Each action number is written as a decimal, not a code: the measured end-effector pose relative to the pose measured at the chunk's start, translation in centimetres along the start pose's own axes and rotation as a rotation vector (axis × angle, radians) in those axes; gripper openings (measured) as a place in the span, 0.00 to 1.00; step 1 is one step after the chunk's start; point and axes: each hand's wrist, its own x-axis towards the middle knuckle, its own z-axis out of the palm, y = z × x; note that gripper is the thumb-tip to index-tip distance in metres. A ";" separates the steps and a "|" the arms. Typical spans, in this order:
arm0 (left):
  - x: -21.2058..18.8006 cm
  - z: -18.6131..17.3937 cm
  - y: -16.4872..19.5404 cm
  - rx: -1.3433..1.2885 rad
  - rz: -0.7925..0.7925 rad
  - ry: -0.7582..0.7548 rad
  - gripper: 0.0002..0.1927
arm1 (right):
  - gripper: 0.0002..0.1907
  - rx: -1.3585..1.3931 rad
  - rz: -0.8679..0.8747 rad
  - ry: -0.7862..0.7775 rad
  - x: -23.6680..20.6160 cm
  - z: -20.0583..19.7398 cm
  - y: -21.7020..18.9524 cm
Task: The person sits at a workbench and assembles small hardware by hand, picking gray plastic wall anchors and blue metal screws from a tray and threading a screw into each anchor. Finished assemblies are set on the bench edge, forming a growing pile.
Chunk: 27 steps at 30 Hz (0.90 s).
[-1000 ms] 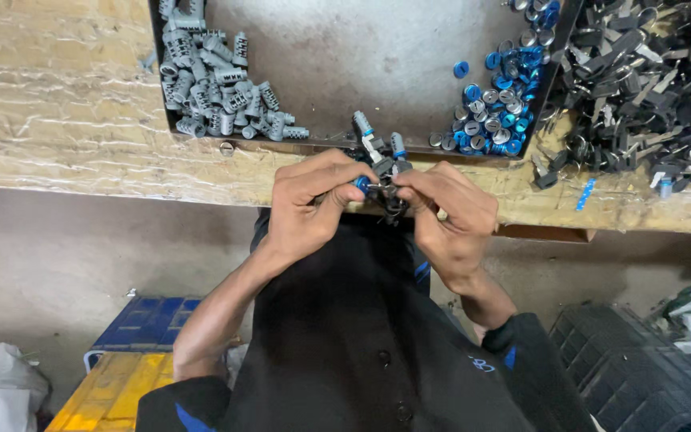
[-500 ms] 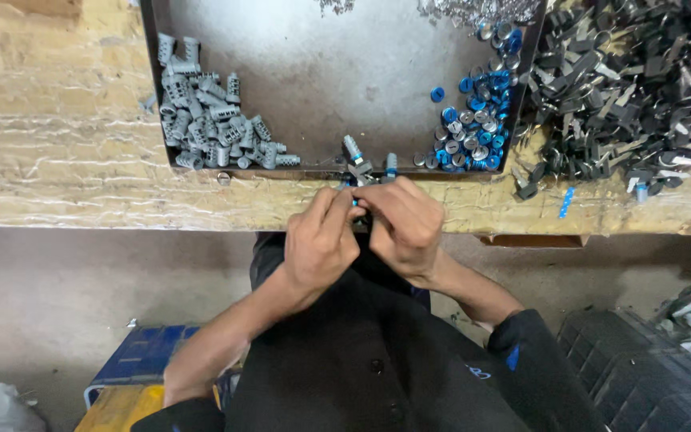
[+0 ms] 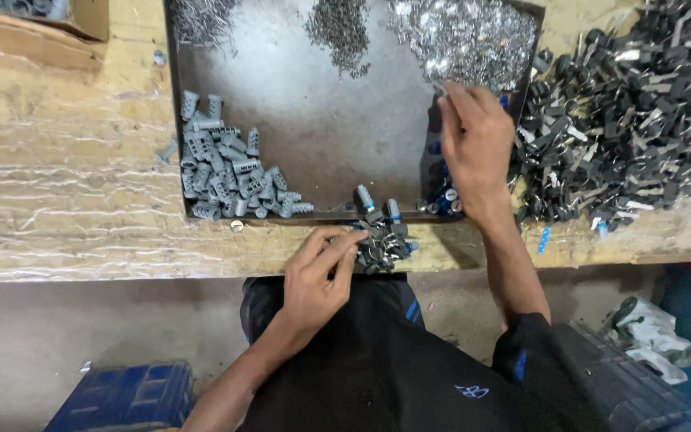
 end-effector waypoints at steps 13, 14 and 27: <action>0.8 -1.1 -0.3 0.168 0.168 0.190 0.08 | 0.04 0.118 -0.072 -0.045 -0.7 0.1 -3.3; 0.7 -1.1 -0.3 0.067 0.119 0.150 0.08 | 0.04 0.181 -0.069 -0.015 -1.5 -0.9 -4.4; -2.7 0.0 -2.0 -0.662 -0.245 0.111 0.06 | 0.18 0.305 -0.579 -0.118 -9.7 -2.8 -11.2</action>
